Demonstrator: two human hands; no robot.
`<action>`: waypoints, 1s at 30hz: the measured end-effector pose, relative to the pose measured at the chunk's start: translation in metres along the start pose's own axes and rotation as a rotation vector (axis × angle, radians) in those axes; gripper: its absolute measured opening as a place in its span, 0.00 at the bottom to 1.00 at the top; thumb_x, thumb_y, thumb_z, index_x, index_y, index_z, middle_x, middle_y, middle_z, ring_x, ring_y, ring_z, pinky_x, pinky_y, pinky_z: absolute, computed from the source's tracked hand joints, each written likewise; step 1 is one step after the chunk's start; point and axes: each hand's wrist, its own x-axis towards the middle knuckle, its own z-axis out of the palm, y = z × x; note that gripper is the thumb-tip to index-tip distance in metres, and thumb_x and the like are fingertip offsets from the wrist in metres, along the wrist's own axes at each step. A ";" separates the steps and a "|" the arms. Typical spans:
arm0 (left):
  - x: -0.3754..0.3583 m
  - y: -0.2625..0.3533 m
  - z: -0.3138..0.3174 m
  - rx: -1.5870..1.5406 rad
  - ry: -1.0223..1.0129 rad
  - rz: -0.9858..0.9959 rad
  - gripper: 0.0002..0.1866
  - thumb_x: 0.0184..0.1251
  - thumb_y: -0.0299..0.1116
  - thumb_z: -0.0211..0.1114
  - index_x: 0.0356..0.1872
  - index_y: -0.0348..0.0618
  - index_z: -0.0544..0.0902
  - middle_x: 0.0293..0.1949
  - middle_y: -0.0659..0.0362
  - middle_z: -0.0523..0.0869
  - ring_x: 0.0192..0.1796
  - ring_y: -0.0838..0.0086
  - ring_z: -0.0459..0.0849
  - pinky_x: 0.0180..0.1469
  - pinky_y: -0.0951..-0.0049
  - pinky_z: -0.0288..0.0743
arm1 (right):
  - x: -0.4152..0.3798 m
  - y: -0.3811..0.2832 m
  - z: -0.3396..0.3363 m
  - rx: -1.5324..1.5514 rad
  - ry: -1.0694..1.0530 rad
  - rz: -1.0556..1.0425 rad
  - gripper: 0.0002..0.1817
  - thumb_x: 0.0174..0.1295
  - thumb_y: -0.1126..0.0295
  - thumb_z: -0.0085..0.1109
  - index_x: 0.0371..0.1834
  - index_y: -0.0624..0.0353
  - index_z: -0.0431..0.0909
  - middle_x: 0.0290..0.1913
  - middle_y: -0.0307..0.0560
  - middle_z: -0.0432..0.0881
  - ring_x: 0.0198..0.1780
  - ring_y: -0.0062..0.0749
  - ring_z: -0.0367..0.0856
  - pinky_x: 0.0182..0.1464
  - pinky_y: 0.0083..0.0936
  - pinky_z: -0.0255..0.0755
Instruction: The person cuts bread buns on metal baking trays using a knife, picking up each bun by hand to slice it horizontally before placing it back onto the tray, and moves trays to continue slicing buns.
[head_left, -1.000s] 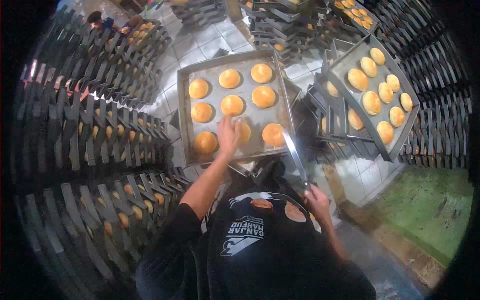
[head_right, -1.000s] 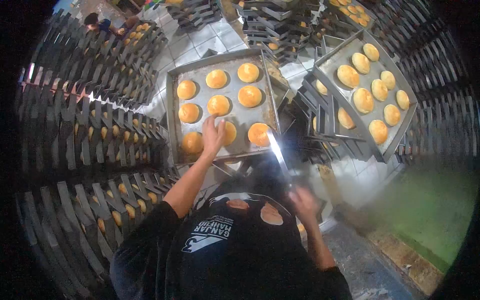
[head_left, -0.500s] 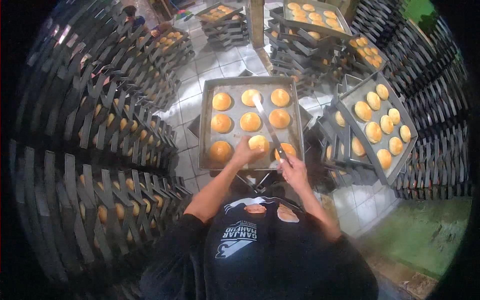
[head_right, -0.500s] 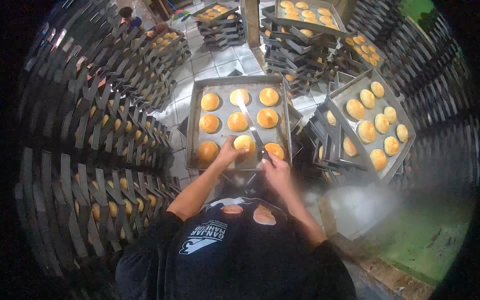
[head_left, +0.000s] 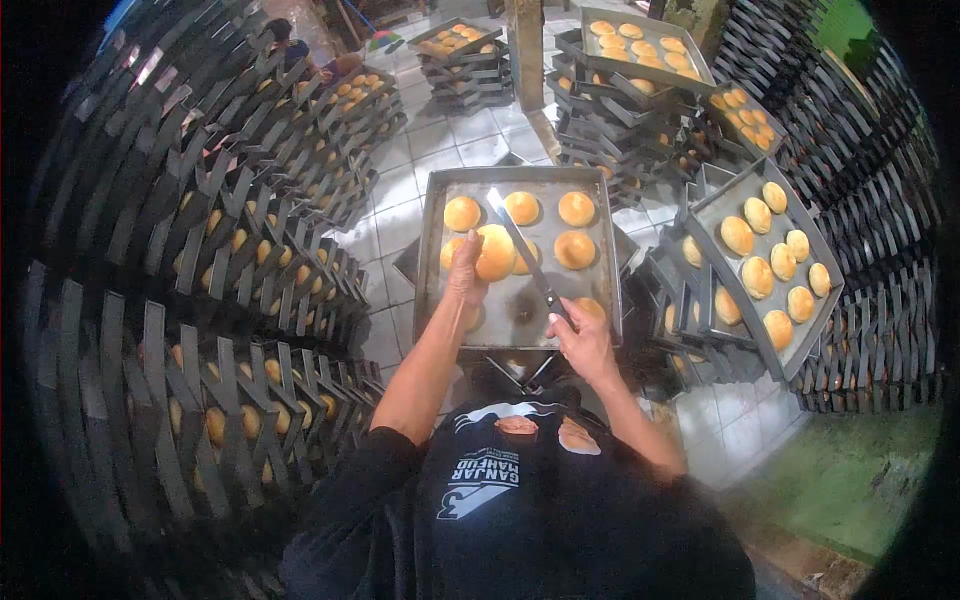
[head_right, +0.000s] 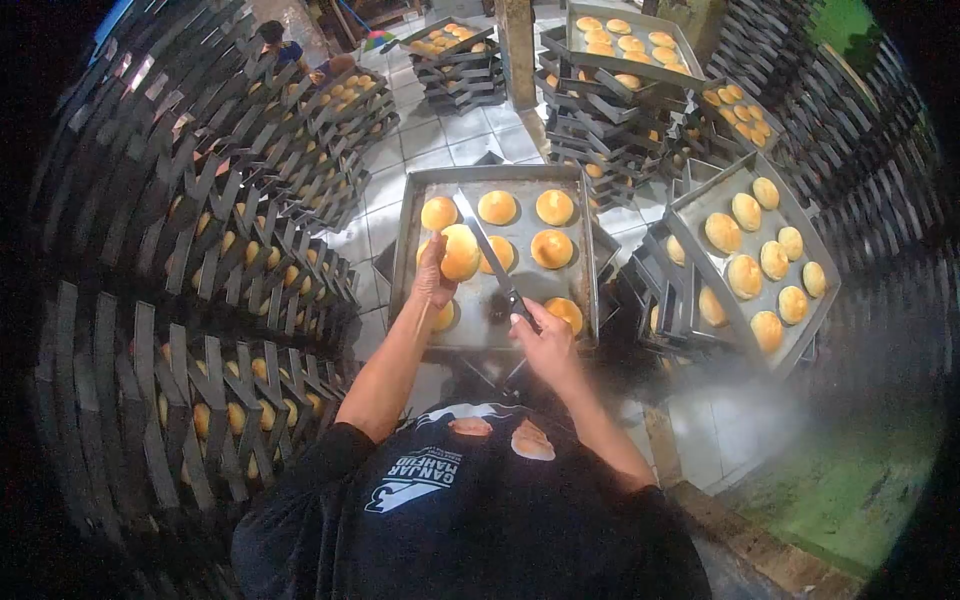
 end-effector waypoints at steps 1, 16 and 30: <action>0.002 0.003 0.000 0.030 -0.069 0.025 0.39 0.64 0.62 0.73 0.66 0.46 0.74 0.59 0.61 0.82 0.64 0.67 0.82 0.64 0.55 0.81 | -0.003 0.004 0.000 -0.007 0.011 -0.018 0.20 0.74 0.67 0.60 0.65 0.63 0.80 0.33 0.38 0.85 0.26 0.16 0.75 0.28 0.19 0.70; -0.022 0.024 0.038 0.018 -0.230 0.034 0.15 0.71 0.43 0.70 0.53 0.50 0.81 0.49 0.63 0.86 0.52 0.70 0.88 0.56 0.56 0.86 | -0.022 -0.013 -0.017 -0.241 0.043 -0.119 0.20 0.73 0.67 0.60 0.64 0.63 0.80 0.32 0.44 0.87 0.29 0.21 0.78 0.35 0.23 0.74; -0.030 0.032 0.038 0.273 -0.315 0.093 0.25 0.68 0.41 0.70 0.61 0.42 0.76 0.50 0.56 0.86 0.52 0.70 0.86 0.53 0.64 0.84 | -0.039 -0.015 -0.024 -0.126 -0.026 0.003 0.24 0.73 0.65 0.60 0.68 0.66 0.77 0.30 0.40 0.85 0.23 0.17 0.73 0.27 0.21 0.70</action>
